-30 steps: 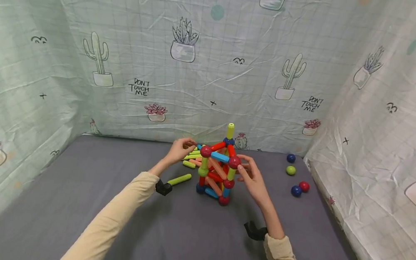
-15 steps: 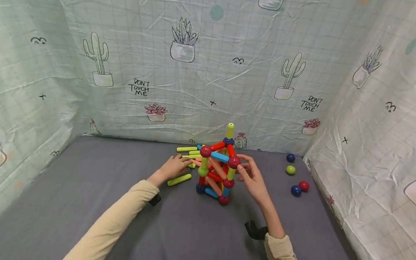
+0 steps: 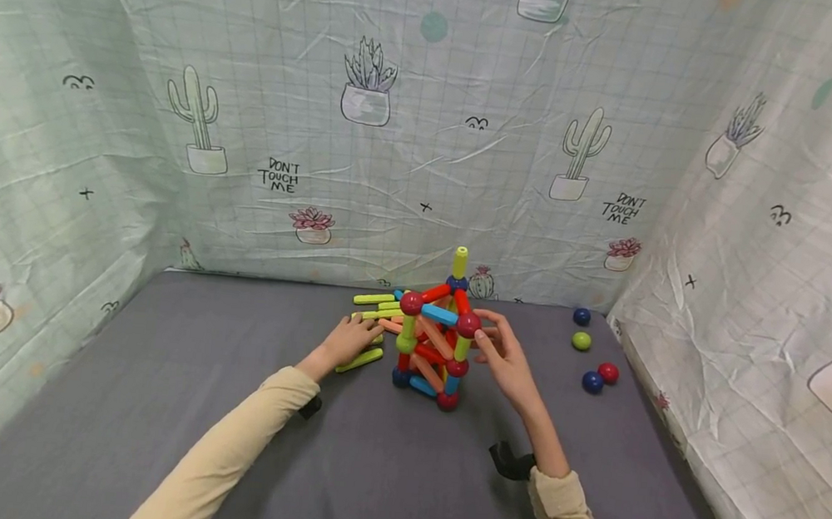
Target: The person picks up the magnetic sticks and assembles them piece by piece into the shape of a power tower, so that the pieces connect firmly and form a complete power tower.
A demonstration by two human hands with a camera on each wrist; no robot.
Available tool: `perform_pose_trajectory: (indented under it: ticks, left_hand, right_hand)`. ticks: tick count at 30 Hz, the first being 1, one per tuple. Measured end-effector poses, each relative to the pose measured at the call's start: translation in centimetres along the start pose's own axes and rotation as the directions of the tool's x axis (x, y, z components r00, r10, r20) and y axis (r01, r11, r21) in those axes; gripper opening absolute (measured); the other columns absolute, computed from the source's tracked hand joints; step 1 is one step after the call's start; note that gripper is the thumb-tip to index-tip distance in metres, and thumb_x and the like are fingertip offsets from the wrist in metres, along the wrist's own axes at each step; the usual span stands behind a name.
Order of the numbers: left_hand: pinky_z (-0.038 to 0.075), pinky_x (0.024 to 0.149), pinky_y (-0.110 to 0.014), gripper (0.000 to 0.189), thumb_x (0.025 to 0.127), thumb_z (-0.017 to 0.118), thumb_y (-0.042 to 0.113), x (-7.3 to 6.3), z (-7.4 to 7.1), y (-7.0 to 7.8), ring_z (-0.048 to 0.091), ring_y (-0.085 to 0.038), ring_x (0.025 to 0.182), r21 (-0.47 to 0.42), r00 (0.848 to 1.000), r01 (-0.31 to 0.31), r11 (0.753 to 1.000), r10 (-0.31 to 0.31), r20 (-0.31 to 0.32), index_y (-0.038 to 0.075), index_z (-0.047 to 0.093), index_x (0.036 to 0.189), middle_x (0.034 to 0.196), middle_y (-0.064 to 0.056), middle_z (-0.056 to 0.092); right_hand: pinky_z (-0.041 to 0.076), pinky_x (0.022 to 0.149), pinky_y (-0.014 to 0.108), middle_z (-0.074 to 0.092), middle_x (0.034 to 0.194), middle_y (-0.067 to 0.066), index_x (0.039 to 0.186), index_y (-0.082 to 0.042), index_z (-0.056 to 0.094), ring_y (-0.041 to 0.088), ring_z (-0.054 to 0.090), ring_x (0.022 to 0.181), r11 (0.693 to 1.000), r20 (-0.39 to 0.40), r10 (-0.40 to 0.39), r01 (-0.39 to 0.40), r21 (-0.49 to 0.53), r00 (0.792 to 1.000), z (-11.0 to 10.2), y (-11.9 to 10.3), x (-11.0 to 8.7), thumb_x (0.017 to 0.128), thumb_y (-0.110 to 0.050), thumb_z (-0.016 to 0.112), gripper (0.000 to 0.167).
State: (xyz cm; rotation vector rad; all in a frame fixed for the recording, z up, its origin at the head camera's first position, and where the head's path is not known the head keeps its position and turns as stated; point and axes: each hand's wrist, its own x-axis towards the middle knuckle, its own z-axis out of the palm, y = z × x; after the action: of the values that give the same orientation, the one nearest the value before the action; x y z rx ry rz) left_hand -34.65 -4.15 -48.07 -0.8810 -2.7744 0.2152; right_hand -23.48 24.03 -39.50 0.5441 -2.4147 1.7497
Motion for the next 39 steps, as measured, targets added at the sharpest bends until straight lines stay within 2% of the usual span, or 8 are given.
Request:
perform_pose_trajectory:
  ticks: [6, 10, 14, 18, 23, 29, 33, 39]
  left_hand:
    - [0.042, 0.088, -0.045, 0.032, 0.093, 0.044, 0.020, -0.3, -0.4, 0.2, 0.047, -0.031, 0.111, 0.093, 0.997, 0.010, 0.996, -0.018, 0.081, 0.024, 0.053, 0.124, 0.124, -0.011, 0.051]
    - [0.039, 0.091, -0.047, 0.033, 0.093, 0.043, 0.020, -0.5, -0.6, 0.0, 0.043, -0.033, 0.118, 0.077, 0.990, 0.017, 0.997, -0.028, 0.136, 0.025, 0.051, 0.125, 0.127, -0.013, 0.049]
    - [0.038, 0.092, -0.049, 0.032, 0.092, 0.045, 0.018, -0.8, -0.4, -0.5, 0.043, -0.034, 0.118, 0.050, 0.992, 0.006, 0.999, -0.012, 0.129, 0.024, 0.052, 0.123, 0.125, -0.013, 0.050]
    - [0.039, 0.090, -0.049, 0.031, 0.091, 0.049, 0.016, -1.2, -0.3, -1.2, 0.045, -0.034, 0.113, 0.048, 0.997, -0.018, 0.999, 0.015, 0.071, 0.023, 0.053, 0.121, 0.120, -0.013, 0.051]
    - [0.042, 0.080, -0.047, 0.035, 0.090, 0.050, 0.009, -1.7, -0.9, -1.9, 0.049, -0.032, 0.099, 0.048, 0.995, -0.059, 0.997, 0.063, -0.073, 0.021, 0.052, 0.123, 0.112, -0.013, 0.053]
    - [0.039, 0.067, -0.035, 0.036, 0.089, 0.052, 0.012, -1.7, -3.1, -1.7, 0.048, -0.025, 0.091, -0.168, 0.954, -0.123, 0.978, 0.069, -0.293, 0.017, 0.049, 0.125, 0.104, -0.009, 0.052]
    - [0.036, 0.063, -0.025, 0.037, 0.089, 0.051, 0.010, -1.2, -5.3, -0.7, 0.046, -0.016, 0.079, -0.400, 0.916, -0.196, 0.896, 0.021, -0.400, 0.010, 0.047, 0.127, 0.098, -0.007, 0.052]
    - [0.047, 0.067, -0.027, 0.037, 0.090, 0.047, 0.006, -0.5, -10.2, 1.4, 0.052, -0.018, 0.083, -0.686, 0.857, -0.306, 0.660, -0.123, -0.501, 0.006, 0.044, 0.128, 0.102, -0.012, 0.052]
  right_hand:
    - [0.050, 0.073, 0.027, 0.051, 0.108, 0.000, 0.132, -0.010, 0.033, 0.005, 0.058, 0.090, 1.000, -0.006, 0.004, -0.004, 0.000, 1.000, 0.1, -0.1, -0.1, 0.096, -0.028, 0.039, 0.041]
    - [0.049, 0.073, 0.026, 0.051, 0.111, 0.005, 0.133, -0.009, 0.032, 0.006, 0.057, 0.091, 1.000, -0.003, 0.006, -0.006, 0.002, 1.000, 0.1, -0.2, -0.1, 0.096, -0.028, 0.038, 0.042]
    - [0.049, 0.072, 0.026, 0.050, 0.114, 0.011, 0.134, -0.007, 0.030, 0.006, 0.057, 0.091, 1.000, 0.002, 0.008, -0.008, 0.004, 1.000, 0.1, -0.3, -0.1, 0.096, -0.028, 0.038, 0.044]
    - [0.049, 0.072, 0.025, 0.050, 0.114, 0.014, 0.133, -0.008, 0.031, 0.006, 0.057, 0.091, 1.000, 0.004, 0.007, -0.007, 0.001, 1.000, 0.1, -0.2, -0.1, 0.096, -0.027, 0.038, 0.043]
    - [0.050, 0.072, 0.026, 0.051, 0.110, 0.008, 0.133, -0.010, 0.032, 0.008, 0.058, 0.091, 1.000, 0.011, -0.001, 0.001, -0.001, 1.000, 0.0, -0.2, -0.1, 0.096, -0.026, 0.039, 0.041]
    - [0.049, 0.072, 0.026, 0.050, 0.113, 0.014, 0.133, -0.010, 0.032, 0.009, 0.057, 0.091, 1.000, 0.010, 0.005, -0.005, -0.005, 1.000, -0.1, -0.1, 0.0, 0.096, -0.027, 0.038, 0.041]
    - [0.050, 0.072, 0.026, 0.050, 0.114, 0.015, 0.133, -0.010, 0.032, 0.008, 0.058, 0.091, 1.000, 0.012, 0.003, -0.003, -0.009, 1.000, -0.1, -0.1, 0.0, 0.096, -0.027, 0.038, 0.041]
    - [0.050, 0.071, 0.025, 0.050, 0.114, 0.014, 0.134, -0.006, 0.030, 0.006, 0.058, 0.090, 1.000, 0.008, 0.002, -0.002, -0.009, 1.000, 0.0, -0.2, 0.0, 0.096, -0.027, 0.038, 0.044]
